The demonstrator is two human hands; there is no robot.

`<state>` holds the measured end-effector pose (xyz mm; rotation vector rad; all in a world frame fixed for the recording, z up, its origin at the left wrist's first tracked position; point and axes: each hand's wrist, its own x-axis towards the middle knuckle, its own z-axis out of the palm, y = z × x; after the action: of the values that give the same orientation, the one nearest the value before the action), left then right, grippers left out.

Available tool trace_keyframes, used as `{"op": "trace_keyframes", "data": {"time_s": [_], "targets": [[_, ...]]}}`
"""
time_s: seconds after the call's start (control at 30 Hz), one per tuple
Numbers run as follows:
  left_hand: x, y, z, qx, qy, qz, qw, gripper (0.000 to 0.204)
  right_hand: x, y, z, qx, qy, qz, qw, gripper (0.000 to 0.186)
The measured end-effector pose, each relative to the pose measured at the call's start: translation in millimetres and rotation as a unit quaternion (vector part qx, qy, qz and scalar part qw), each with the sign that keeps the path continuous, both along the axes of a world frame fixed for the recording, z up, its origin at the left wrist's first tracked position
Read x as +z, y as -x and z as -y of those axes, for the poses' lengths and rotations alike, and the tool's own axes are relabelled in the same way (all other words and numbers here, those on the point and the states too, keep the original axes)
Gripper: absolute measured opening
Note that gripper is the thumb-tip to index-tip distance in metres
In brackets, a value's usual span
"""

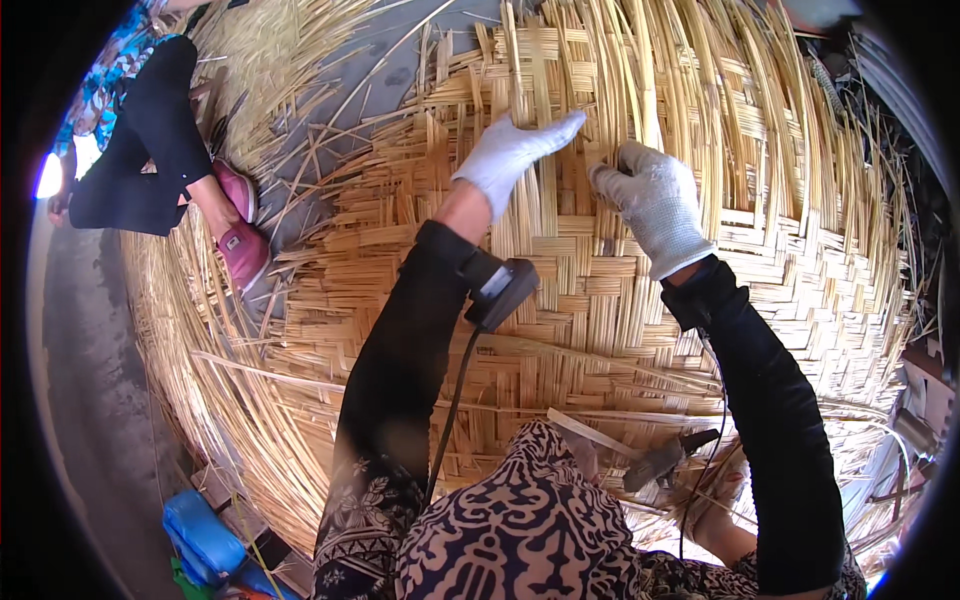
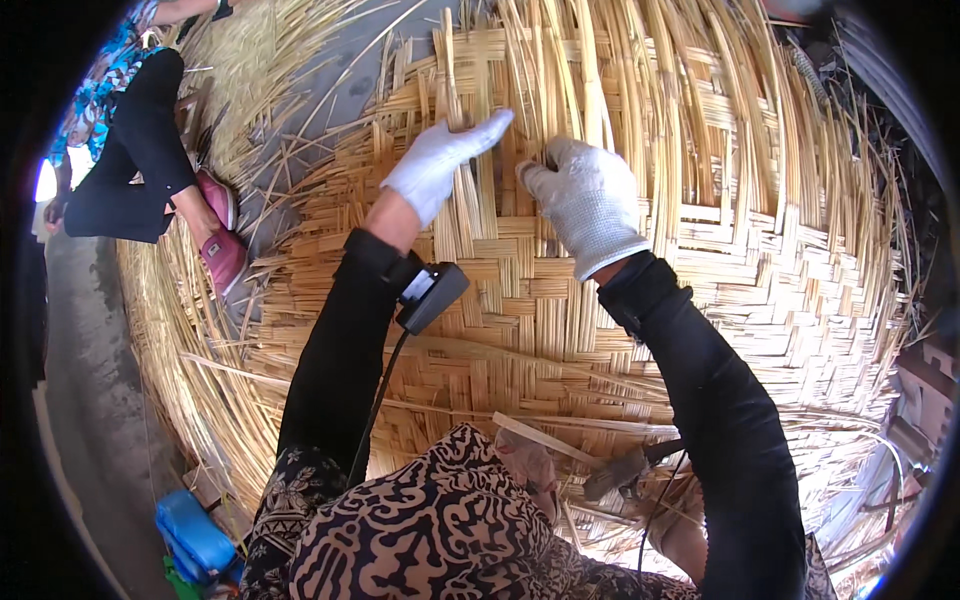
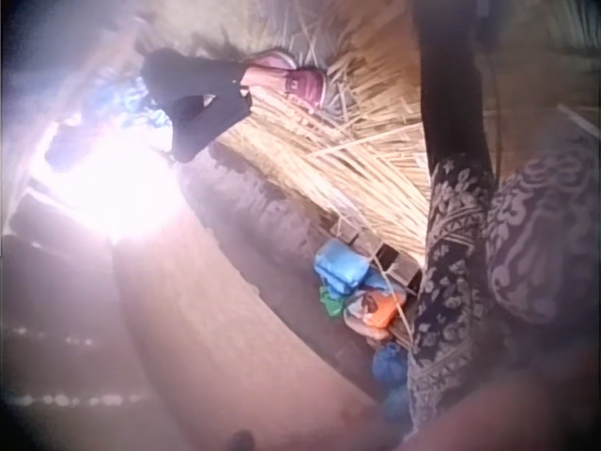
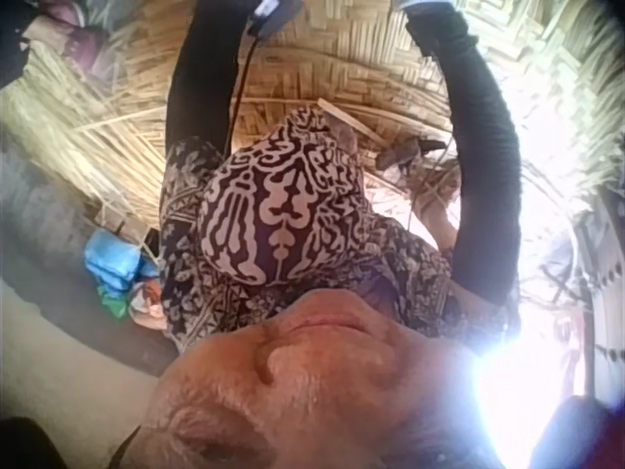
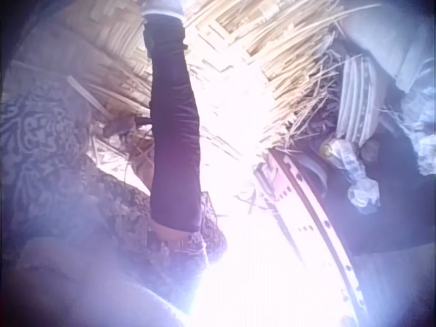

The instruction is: Weaving a large bamboo or straw mat on the ground.

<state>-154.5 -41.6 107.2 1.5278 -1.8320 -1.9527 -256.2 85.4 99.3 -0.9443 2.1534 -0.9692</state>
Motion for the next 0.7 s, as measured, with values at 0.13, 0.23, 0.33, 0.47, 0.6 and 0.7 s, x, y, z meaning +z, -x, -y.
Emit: {"op": "trace_keyframes", "data": {"time_s": [0.13,0.23,0.33,0.47,0.6,0.7], "targets": [[-24,0,4,-0.001,0.115,-0.063,0.991,0.053,-4,0,7,-0.005,-0.025,-0.030,0.999,0.029],[-25,-6,-11,0.074,0.065,-0.184,0.978,0.033,-15,8,10,-0.010,-0.036,-0.014,0.999,0.032],[-33,-1,-7,0.046,0.054,-0.160,0.985,0.032,-23,5,14,-0.005,-0.005,-0.121,0.993,0.028],[-41,-5,-3,0.002,0.064,-0.123,0.990,0.037,-35,12,22,-0.008,-0.048,0.003,0.999,0.022],[-34,-17,-10,0.055,0.068,-0.172,0.981,0.034,-21,11,30,0.258,-0.060,-0.102,0.959,0.023],[-35,-27,-23,0.205,0.063,-0.378,0.901,0.030,-15,18,31,0.314,-0.128,-0.163,0.926,0.015]]}}
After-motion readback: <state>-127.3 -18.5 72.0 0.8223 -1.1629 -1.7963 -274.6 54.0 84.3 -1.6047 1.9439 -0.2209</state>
